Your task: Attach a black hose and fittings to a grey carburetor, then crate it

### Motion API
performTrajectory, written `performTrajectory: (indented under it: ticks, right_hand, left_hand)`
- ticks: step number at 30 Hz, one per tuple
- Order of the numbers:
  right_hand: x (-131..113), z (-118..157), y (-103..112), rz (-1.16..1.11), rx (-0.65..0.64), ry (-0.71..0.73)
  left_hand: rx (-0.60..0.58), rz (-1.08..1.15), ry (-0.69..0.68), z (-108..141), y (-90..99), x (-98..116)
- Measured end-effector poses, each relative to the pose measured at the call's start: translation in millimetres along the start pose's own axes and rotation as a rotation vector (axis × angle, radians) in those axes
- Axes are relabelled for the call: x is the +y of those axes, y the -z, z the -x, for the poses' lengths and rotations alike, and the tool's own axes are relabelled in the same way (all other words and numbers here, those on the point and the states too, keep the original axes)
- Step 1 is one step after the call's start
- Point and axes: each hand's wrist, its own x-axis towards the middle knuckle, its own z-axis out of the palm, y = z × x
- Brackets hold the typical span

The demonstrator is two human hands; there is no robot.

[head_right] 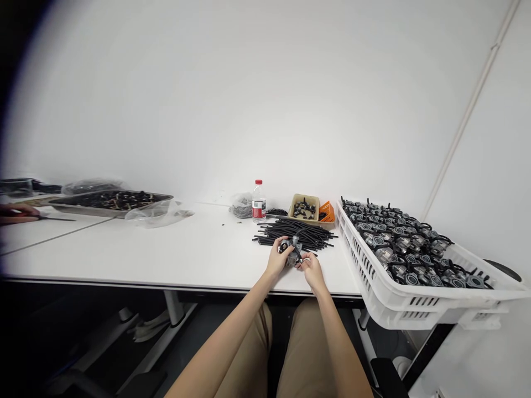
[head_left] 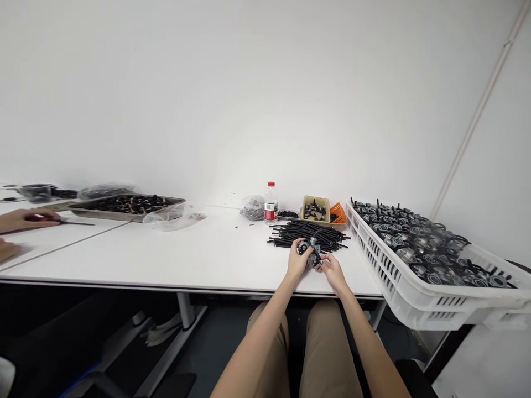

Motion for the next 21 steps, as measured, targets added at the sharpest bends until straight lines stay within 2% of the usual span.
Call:
performTrajectory:
  ticks: [3,10,15,21]
  right_hand:
    - [2.1,-2.4,-0.1,0.078,0.003,-0.042]
    - [3.4,-5.7,-3.1,0.171,0.099,-0.070]
    - [-3.8,-4.7,-2.9,0.062,0.105,-0.081]
    - [-14.3,-1.5,2.2,-0.159,0.154,-0.095]
  left_hand:
    - [-0.008,0.013,0.005,1.1,0.6,0.3]
    - [-0.044,0.069,0.043,3.3,2.3,5.7]
    - [-0.069,0.164,0.130,4.3,2.9,12.9]
    - [-0.092,0.347,0.342,4.1,5.3,21.8]
